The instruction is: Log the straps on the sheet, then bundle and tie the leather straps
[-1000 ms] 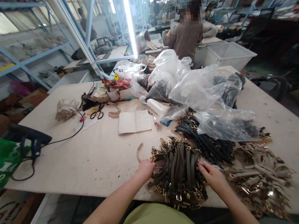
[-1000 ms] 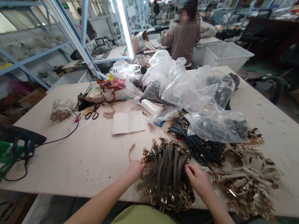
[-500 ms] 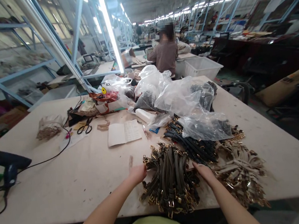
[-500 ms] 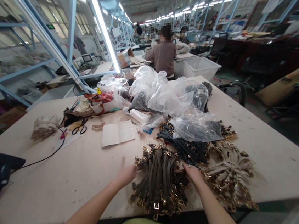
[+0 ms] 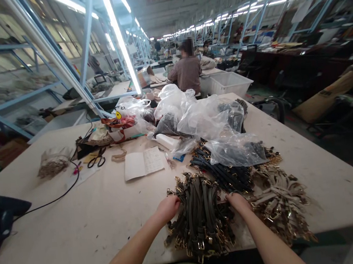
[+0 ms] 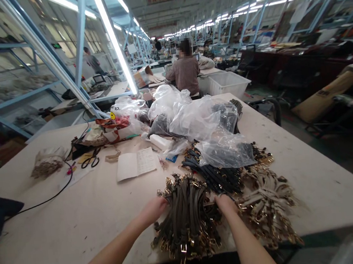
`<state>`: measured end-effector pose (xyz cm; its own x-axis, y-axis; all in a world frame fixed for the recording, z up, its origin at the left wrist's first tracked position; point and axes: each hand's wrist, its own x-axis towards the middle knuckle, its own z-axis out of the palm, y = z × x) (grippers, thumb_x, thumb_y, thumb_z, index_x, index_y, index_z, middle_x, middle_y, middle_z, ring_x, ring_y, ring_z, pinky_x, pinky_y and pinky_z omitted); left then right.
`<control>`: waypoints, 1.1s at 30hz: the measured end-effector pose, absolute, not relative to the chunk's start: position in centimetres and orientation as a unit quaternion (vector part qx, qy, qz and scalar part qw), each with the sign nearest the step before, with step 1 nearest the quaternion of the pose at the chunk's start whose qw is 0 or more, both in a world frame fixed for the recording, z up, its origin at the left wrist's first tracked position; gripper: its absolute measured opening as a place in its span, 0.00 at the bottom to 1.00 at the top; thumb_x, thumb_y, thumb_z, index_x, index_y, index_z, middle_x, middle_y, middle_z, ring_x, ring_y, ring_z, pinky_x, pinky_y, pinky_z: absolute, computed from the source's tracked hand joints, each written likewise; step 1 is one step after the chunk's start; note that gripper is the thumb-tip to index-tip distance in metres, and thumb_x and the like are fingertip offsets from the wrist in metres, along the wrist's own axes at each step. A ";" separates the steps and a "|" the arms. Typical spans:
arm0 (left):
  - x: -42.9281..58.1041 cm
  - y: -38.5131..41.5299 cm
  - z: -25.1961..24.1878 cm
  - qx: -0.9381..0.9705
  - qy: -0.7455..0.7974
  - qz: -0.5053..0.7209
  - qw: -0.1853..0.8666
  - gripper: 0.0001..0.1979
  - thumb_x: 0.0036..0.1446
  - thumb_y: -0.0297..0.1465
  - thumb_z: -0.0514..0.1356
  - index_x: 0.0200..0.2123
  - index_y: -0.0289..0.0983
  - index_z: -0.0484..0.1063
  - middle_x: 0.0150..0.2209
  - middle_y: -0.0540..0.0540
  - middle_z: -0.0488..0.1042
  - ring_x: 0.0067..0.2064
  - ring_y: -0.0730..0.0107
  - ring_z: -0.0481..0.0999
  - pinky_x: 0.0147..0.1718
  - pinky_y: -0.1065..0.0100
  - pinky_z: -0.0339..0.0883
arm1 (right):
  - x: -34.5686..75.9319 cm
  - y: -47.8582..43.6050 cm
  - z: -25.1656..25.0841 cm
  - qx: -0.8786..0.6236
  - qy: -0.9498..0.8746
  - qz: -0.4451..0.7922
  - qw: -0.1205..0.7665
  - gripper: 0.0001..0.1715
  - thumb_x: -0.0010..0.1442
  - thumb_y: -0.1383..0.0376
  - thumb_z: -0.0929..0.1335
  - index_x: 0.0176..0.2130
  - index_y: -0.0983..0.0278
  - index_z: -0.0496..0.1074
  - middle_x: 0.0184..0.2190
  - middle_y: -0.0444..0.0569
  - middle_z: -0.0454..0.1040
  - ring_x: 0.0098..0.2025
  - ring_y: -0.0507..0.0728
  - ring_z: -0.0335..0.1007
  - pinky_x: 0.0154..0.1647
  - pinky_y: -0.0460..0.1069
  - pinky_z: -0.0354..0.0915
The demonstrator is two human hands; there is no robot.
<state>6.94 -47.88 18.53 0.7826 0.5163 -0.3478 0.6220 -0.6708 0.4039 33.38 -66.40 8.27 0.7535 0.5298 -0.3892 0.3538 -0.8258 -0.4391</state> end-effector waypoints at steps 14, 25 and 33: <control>10.4 -50.8 28.0 0.899 0.264 0.003 0.350 0.14 0.56 0.34 0.48 0.41 0.41 0.70 0.39 0.50 0.75 0.40 0.68 0.72 0.37 0.71 0.64 | 24.7 -61.3 20.3 -0.681 -0.383 0.364 0.507 0.26 0.55 0.47 0.59 0.26 0.66 0.68 0.19 0.45 0.67 0.24 0.53 0.62 0.29 0.48 0.59; 13.2 -52.8 30.3 0.854 0.175 0.086 0.483 0.24 0.57 0.29 0.48 0.58 0.39 0.55 0.48 0.46 0.71 0.44 0.72 0.71 0.44 0.68 0.65 | 22.3 -60.7 19.0 -0.607 -0.417 0.415 0.534 0.23 0.56 0.49 0.59 0.32 0.65 0.66 0.25 0.48 0.68 0.27 0.53 0.63 0.29 0.49 0.61; 11.4 -51.2 26.6 0.911 0.241 0.041 0.333 0.12 0.54 0.32 0.51 0.36 0.38 0.73 0.37 0.47 0.75 0.40 0.68 0.72 0.40 0.69 0.63 | 23.8 -61.8 21.5 -0.601 -0.404 0.475 0.500 0.30 0.58 0.45 0.56 0.25 0.66 0.68 0.20 0.45 0.66 0.22 0.49 0.56 0.22 0.45 0.51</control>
